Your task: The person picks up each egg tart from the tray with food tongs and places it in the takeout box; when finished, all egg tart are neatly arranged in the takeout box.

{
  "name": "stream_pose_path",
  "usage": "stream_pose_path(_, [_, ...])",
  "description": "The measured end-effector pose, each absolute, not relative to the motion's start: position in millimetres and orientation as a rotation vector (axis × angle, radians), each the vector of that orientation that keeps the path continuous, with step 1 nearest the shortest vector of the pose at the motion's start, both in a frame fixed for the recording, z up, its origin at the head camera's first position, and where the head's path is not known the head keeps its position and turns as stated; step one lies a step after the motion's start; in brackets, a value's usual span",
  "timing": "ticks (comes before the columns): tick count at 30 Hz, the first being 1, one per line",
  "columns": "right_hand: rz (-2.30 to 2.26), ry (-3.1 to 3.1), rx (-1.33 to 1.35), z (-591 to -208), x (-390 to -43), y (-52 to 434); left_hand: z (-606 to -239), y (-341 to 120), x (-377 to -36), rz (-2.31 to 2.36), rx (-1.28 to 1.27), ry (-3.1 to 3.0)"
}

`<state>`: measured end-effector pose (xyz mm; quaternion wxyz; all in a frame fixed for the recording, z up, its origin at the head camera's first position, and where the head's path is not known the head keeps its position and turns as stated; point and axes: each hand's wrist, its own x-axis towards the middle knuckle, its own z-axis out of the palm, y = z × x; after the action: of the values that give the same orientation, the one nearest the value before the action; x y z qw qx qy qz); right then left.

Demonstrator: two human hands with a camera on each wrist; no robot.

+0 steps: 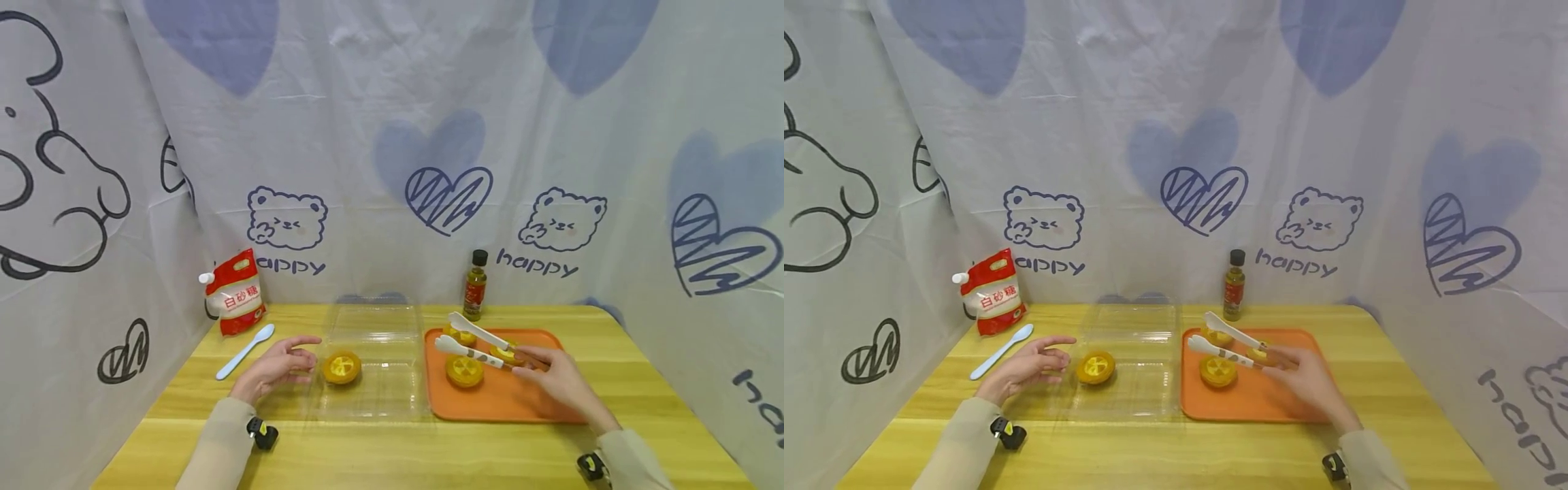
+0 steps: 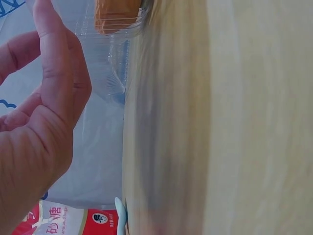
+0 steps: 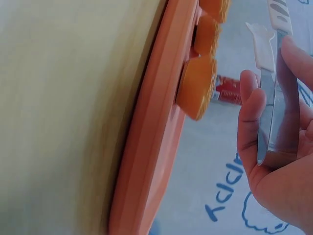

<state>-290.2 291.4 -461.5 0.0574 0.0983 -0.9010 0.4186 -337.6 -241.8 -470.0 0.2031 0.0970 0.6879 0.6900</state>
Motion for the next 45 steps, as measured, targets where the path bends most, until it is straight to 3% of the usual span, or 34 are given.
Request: stream_pose_path(45, [0.993, -2.882, 0.117, -452, -264, 368, -468, -240, -338, 1.927, 0.249, 1.927])
